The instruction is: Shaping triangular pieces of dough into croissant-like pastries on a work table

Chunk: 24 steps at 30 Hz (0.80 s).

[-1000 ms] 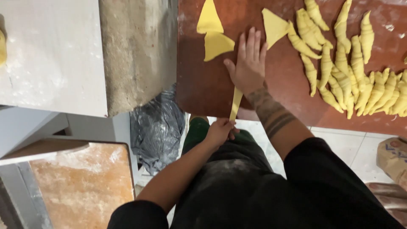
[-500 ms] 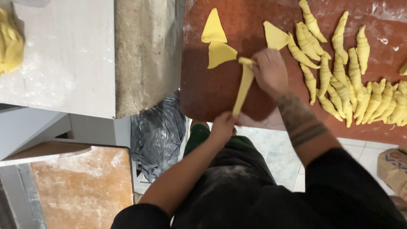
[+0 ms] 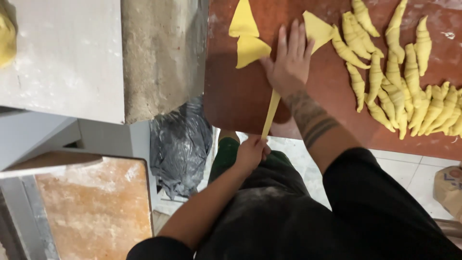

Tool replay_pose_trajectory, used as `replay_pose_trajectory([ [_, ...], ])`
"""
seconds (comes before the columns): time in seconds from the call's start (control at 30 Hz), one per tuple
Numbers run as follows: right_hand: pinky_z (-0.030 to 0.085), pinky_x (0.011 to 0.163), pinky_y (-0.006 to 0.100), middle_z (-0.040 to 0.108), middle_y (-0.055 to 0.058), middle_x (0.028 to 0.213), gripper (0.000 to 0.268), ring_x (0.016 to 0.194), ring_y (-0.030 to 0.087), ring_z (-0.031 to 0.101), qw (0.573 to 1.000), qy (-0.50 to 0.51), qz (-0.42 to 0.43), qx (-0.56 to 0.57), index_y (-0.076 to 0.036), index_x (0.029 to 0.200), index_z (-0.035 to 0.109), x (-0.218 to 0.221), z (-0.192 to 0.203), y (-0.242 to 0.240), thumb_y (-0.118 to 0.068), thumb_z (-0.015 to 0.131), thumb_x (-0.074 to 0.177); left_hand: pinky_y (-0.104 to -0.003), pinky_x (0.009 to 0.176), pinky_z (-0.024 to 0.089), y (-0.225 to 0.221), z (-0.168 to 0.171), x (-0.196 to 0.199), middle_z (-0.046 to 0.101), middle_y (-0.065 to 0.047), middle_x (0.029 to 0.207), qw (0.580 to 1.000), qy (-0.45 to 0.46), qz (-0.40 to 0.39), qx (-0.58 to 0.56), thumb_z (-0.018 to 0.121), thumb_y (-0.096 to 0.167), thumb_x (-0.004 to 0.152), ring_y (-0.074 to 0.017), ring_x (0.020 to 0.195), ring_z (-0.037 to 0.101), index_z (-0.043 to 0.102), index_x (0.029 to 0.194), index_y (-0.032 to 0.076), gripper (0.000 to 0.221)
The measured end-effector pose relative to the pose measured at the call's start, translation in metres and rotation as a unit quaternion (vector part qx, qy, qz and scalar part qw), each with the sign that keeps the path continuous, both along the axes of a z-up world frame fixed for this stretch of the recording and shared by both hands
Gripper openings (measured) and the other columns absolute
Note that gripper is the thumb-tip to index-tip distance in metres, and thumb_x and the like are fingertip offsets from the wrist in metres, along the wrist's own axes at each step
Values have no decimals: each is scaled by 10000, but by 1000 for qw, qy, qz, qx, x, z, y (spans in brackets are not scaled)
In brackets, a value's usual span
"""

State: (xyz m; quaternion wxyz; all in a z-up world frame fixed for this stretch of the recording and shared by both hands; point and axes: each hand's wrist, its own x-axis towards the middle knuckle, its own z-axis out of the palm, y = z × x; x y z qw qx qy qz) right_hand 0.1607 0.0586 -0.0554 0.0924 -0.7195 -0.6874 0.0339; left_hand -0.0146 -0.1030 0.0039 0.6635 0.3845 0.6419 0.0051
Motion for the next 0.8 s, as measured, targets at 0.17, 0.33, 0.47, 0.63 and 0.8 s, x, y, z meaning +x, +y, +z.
replay_pose_trajectory([
  [0.17, 147, 1233, 643, 225, 283, 1669, 884, 1554, 458, 183, 999, 22, -24, -1, -15, 1630, 297, -35, 2, -64, -688, 365, 1061, -285, 576, 503, -14, -12, -8, 719, -40, 709, 996, -36, 83, 10, 529, 239, 1010, -148, 527, 628, 719, 904, 83, 268],
  [0.33, 185, 1219, 688, 175, 306, 1662, 902, 1542, 486, 145, 999, -6, -38, 14, -20, 1639, 290, -28, 18, -31, -713, 430, 1078, -254, 507, 502, -26, -34, -3, 738, -83, 723, 991, -67, 116, -6, 589, 278, 1002, -139, 516, 673, 720, 1128, 22, 314],
  [0.47, 77, 1248, 634, 131, 284, 1684, 976, 1563, 443, 76, 999, -2, -39, -10, -36, 1657, 243, -38, -3, -42, -769, 360, 1023, -260, 473, 515, -30, -42, -9, 739, -132, 737, 985, -115, 128, 9, 617, 257, 998, -168, 521, 680, 705, 1092, -20, 306],
  [0.63, 3, 1292, 604, 98, 192, 1733, 805, 1603, 359, 30, 973, 197, -70, -92, -24, 1657, 179, -43, 15, -93, -333, 581, 1032, -247, 499, 522, -34, -26, -23, 756, -153, 783, 982, -129, 135, -11, 552, 214, 1029, -175, 547, 684, 687, 1172, -68, 344],
  [0.8, 420, 906, 449, 513, -4, 1401, 696, 1264, 285, 470, 998, 47, 15, -28, -228, 1402, 647, -7, 7, -133, -538, 809, 800, -231, 484, 508, -32, -37, -30, 761, -91, 784, 991, -122, 61, 0, 562, 232, 1014, -131, 554, 704, 653, 1235, -43, 365],
])
